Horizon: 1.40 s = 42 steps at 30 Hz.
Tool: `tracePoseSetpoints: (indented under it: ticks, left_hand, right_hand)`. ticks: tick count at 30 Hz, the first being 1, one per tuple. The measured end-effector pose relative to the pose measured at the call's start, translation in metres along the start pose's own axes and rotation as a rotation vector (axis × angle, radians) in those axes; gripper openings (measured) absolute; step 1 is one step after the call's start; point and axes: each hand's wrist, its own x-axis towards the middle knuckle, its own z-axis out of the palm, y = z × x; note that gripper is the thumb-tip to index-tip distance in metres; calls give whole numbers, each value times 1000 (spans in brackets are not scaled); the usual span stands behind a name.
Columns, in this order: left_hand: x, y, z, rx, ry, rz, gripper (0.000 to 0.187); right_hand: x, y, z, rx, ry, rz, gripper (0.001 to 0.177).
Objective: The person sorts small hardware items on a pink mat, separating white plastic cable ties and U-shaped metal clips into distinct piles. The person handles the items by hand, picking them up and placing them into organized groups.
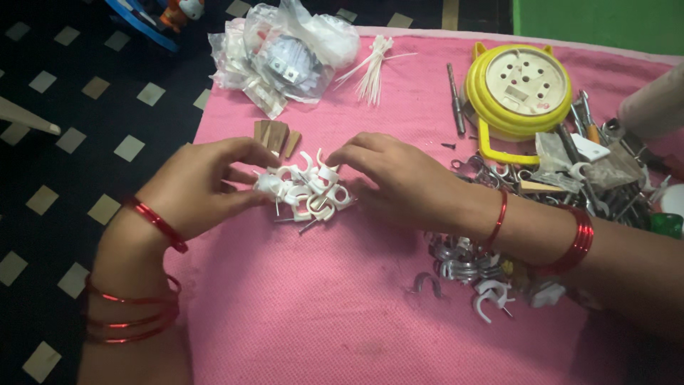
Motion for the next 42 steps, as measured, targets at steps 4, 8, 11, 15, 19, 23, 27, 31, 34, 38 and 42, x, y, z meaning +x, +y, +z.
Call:
tracePoseSetpoints:
  ticks: [4,8,11,15,19,23,27,31,34,38,42]
  left_hand:
    - [0,-6,-4,-89,47,47,51]
    - [3,-11,-7,-17,63,59,59]
    - [6,-14,-4,82,101,47,75]
    - [12,-17,1,31,100,111,94]
    - [12,-14,4,9,-5,80,82]
    - [12,-13,7,-45,-5,173,85]
    - [11,-9,9,-23,155,388,76]
    - [13,13,16,-11,235,545,60]
    - [17,42,30,17,194,663,51]
    - [27,89,47,70,106,844,44]
    - [42,141,70,114,16,917,33]
  right_hand:
    - [1,1,0,-1,-22,40,34]
    - [3,4,7,-75,-23,47,41]
    - [3,7,15,-127,-64,70,48]
    - [-1,7,21,-93,-98,15,55]
    - [-3,5,23,-60,-131,-29,54]
    - [-2,5,8,-46,-154,-112,52]
    - [-5,2,-28,-67,-120,-43,44]
    - [-30,4,-88,-148,-136,42,35]
    - [-63,5,-119,-241,-102,58,35]
    - [-109,13,-143,-333,-69,125,34]
    - [-142,15,-157,-373,-70,164,39]
